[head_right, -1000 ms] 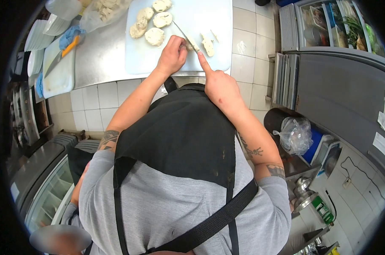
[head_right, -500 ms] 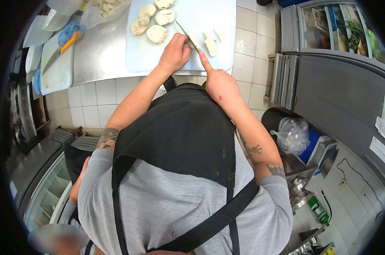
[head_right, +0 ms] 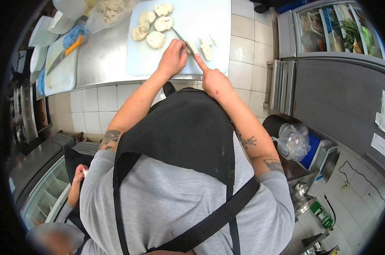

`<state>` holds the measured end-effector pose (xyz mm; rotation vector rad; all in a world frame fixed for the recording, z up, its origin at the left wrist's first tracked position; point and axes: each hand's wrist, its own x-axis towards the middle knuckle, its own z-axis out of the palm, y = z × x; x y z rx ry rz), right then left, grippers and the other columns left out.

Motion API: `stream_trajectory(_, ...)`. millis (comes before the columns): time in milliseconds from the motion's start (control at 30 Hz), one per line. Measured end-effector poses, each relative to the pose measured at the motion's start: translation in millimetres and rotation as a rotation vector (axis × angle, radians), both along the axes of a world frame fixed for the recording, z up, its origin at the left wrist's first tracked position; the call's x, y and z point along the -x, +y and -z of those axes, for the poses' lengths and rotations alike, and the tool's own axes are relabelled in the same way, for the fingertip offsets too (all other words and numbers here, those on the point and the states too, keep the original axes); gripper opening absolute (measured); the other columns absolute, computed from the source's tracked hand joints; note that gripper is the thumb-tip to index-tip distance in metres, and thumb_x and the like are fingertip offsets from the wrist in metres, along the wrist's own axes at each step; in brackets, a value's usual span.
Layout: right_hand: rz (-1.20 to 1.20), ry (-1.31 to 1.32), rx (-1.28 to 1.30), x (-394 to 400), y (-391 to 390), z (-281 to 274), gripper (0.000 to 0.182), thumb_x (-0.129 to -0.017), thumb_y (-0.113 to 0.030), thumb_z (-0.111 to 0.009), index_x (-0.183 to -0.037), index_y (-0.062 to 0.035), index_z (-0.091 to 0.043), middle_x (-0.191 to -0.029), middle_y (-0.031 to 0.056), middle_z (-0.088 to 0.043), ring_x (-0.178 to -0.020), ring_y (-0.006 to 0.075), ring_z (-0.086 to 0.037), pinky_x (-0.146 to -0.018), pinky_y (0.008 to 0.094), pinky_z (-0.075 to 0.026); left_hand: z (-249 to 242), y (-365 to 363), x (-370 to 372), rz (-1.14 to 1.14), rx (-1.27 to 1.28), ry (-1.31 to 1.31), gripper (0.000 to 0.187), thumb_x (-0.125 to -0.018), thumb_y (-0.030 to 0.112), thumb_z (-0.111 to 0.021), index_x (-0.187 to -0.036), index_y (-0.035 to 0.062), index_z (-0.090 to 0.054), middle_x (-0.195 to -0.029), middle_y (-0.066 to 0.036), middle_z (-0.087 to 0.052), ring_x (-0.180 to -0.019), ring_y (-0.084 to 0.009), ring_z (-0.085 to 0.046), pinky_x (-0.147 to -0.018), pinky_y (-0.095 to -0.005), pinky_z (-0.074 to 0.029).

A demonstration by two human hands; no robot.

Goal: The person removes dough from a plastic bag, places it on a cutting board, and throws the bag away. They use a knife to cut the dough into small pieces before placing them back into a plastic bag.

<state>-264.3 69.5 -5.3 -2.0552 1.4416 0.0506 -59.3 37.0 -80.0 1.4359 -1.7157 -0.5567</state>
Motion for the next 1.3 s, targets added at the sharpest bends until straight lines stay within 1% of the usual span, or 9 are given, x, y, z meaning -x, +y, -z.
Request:
stream_trajectory(133, 0.000, -0.223, 0.050, 14, -2, 12, 0.075, -0.096, -0.005, -0.050, -0.163, -0.0288, -0.028, -0.080, 0.0319, -0.068, -0.077, 0.0497, -0.068, -0.075, 0.0581, -0.054, 2, -1, 0, 0.004, 0.057, -0.006, 0.019, -0.089, 0.004, -0.063, -0.107, 0.0022, -0.059, -0.103, -0.018, -0.060, -0.093, -0.0390, -0.064, -0.080, -0.0450, -0.054)
stream_trajectory(400, -0.057, -0.103, 0.095, 30, 9, -7, 0.071, -0.096, -0.004, -0.049, -0.162, -0.0249, -0.033, -0.082, 0.0303, -0.069, -0.076, 0.0480, -0.068, -0.074, 0.0564, -0.053, -1, -1, 3, -0.006, 0.051, -0.041, 0.018, -0.089, 0.005, -0.061, -0.107, 0.0043, -0.058, -0.101, -0.017, -0.060, -0.091, -0.0403, -0.063, -0.079, -0.0472, -0.053)
stream_trajectory(533, -0.071, -0.145, 0.091, 35, 2, 4, 0.072, -0.095, -0.004, -0.050, -0.162, -0.0245, -0.033, -0.082, 0.0295, -0.069, -0.075, 0.0455, -0.068, -0.072, 0.0548, -0.054, -3, 0, 4, -0.020, 0.088, 0.013, 0.029, -0.086, 0.002, -0.061, -0.114, 0.0066, -0.061, -0.113, -0.017, -0.058, -0.099, -0.0387, -0.062, -0.083, -0.0465, -0.053)
stream_trajectory(767, -0.006, 0.145, 0.110, 33, 5, -20, 0.070, -0.096, -0.011, -0.054, -0.162, -0.0203, -0.033, -0.091, 0.0234, -0.070, -0.082, 0.0408, -0.070, -0.076, 0.0523, -0.057, -9, 2, -1, 0.161, 0.261, -0.410, 0.066, -0.078, -0.001, -0.063, -0.137, 0.0288, -0.065, -0.131, -0.009, -0.056, -0.118, -0.0303, -0.054, -0.094, -0.0410, -0.044)
stream_trajectory(967, 0.057, 0.087, 0.207, 49, 14, -36, 0.063, -0.092, -0.017, -0.065, -0.152, -0.0136, -0.045, -0.103, 0.0208, -0.068, -0.096, 0.0415, -0.068, -0.085, 0.0501, -0.055, -34, -14, -8, 0.156, 0.120, -0.488, 0.072, -0.073, -0.005, -0.060, -0.139, 0.0208, -0.063, -0.138, -0.015, -0.053, -0.124, -0.0368, -0.051, -0.103, -0.0469, -0.044)
stream_trajectory(1033, 0.081, 0.036, 0.229, 58, 16, -46, 0.059, -0.090, -0.017, -0.069, -0.146, -0.0117, -0.050, -0.103, 0.0213, -0.069, -0.097, 0.0412, -0.068, -0.085, 0.0496, -0.055, -27, -15, -15, 0.063, 0.128, -0.312, 0.070, -0.073, -0.006, -0.060, -0.140, 0.0142, -0.061, -0.138, -0.017, -0.053, -0.125, -0.0387, -0.049, -0.106, -0.0497, -0.042)
stream_trajectory(1100, 0.066, -0.054, 0.223, 72, 19, -48, 0.057, -0.090, -0.018, -0.070, -0.144, -0.0106, -0.052, -0.103, 0.0216, -0.070, -0.094, 0.0402, -0.069, -0.083, 0.0489, -0.056, -24, -9, -22, -0.003, 0.156, -0.174, 0.067, -0.077, -0.006, -0.058, -0.143, 0.0014, -0.052, -0.142, -0.021, -0.048, -0.129, -0.0416, -0.046, -0.111, -0.0530, -0.038)
stream_trajectory(1200, 0.131, -0.184, 0.140, 92, 22, -42, 0.054, -0.091, -0.017, -0.070, -0.142, -0.0086, -0.053, -0.097, 0.0207, -0.071, -0.090, 0.0363, -0.070, -0.081, 0.0461, -0.057, -31, 18, -15, -0.157, 0.332, -0.093, 0.067, -0.080, -0.005, -0.058, -0.145, -0.0030, -0.045, -0.148, -0.025, -0.042, -0.135, -0.0418, -0.042, -0.114, -0.0510, -0.035)
stream_trajectory(1300, 0.288, -0.366, 0.076, 114, 23, -2, 0.042, -0.095, -0.016, -0.067, -0.134, -0.0059, -0.056, -0.085, 0.0172, -0.070, -0.076, 0.0288, -0.069, -0.070, 0.0417, -0.057, -11, 32, -3, -0.090, 0.098, 0.003, 0.074, -0.089, 0.009, -0.066, -0.154, -0.0049, -0.033, -0.160, -0.028, -0.031, -0.148, -0.0429, -0.033, -0.123, -0.0464, -0.029)
